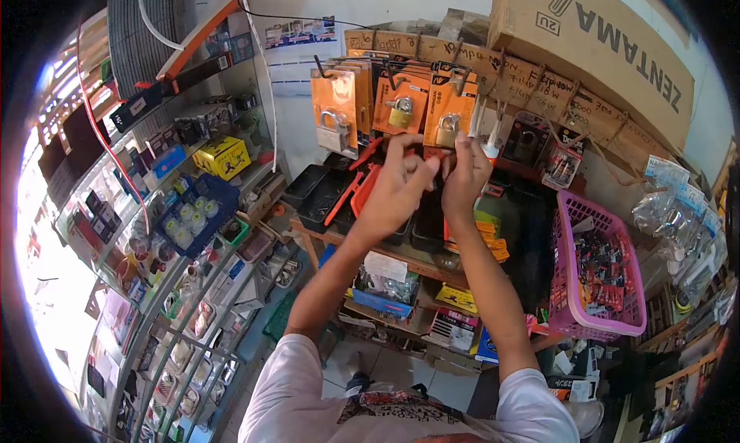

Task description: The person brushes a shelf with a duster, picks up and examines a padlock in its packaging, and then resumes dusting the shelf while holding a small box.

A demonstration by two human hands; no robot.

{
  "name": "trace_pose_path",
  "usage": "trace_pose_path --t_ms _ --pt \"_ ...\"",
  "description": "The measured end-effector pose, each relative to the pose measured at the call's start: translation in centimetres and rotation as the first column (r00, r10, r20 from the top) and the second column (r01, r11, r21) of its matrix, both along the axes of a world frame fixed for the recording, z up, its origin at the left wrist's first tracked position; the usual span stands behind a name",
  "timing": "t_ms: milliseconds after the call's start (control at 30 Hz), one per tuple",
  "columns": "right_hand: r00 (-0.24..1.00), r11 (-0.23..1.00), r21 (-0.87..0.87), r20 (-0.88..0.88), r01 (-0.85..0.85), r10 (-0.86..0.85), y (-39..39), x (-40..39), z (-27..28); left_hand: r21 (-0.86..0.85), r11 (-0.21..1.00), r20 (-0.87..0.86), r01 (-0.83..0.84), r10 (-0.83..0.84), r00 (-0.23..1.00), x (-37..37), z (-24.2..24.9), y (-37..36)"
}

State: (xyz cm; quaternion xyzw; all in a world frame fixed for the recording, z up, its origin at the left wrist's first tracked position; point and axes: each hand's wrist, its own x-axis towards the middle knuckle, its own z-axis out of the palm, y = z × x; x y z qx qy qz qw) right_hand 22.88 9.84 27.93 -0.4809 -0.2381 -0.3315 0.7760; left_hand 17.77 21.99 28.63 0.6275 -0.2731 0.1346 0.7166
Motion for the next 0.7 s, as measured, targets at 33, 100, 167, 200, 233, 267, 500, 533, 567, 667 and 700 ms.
trace_pose_path --t_ms 33,100,167,200,233,267,500,533,567,667,700 --pt "0.999 1.0 0.0 -0.023 0.027 -0.027 0.1 0.5 0.4 -0.009 1.0 0.005 0.003 -0.003 1.0 -0.2 -0.6 0.1" --pt "0.993 0.996 -0.005 -0.077 0.085 -0.085 0.3 1.1 1.0 -0.03 0.999 0.007 0.013 -0.012 1.0 -1.0 -1.9 0.0" --pt "0.986 0.995 -0.037 -0.137 0.091 -0.095 0.0 1.7 1.0 0.034 0.998 -0.029 0.061 -0.06 0.998 -1.8 -2.7 0.2" --pt "0.978 0.994 -0.08 -0.187 0.078 -0.092 -0.3 1.8 1.0 0.074 0.99 -0.063 0.123 -0.119 0.991 -2.4 -2.8 0.6" --pt "0.967 0.991 -0.121 -0.238 0.063 -0.091 -0.6 1.7 1.0 0.111 0.976 -0.102 0.186 -0.175 0.979 -3.0 -3.1 0.9" --pt "0.96 0.99 -0.131 -0.268 0.045 -0.079 -0.8 1.3 0.8 0.126 0.967 -0.074 0.22 -0.212 0.974 -3.6 -3.5 0.9" --pt "0.909 0.977 -0.06 -0.382 -0.203 0.166 -3.4 -7.5 -3.5 0.086 0.932 -0.249 0.352 -0.322 0.913 -4.1 -10.3 0.7" --pt "0.884 0.964 -0.095 -0.43 -0.248 0.185 -4.0 -9.6 -4.5 0.101 0.931 -0.301 0.35 -0.307 0.903 -4.6 -12.4 0.7" --pt "0.856 0.948 -0.126 -0.476 -0.293 0.201 -4.6 -11.6 -5.7 0.095 0.916 -0.379 0.389 -0.329 0.865 -3.2 -18.4 1.1" --pt "0.768 0.828 -0.222 -0.548 -0.515 0.331 -8.9 -16.2 -10.7 0.133 0.926 -0.768 0.353 -0.13 0.628 -7.0 -27.7 0.1" --pt "0.72 0.787 -0.215 -0.587 -0.579 0.37 -10.6 -17.5 -12.3 0.717 0.632 -0.168 0.296 -0.255 0.952 -6.8 -38.1 1.7"
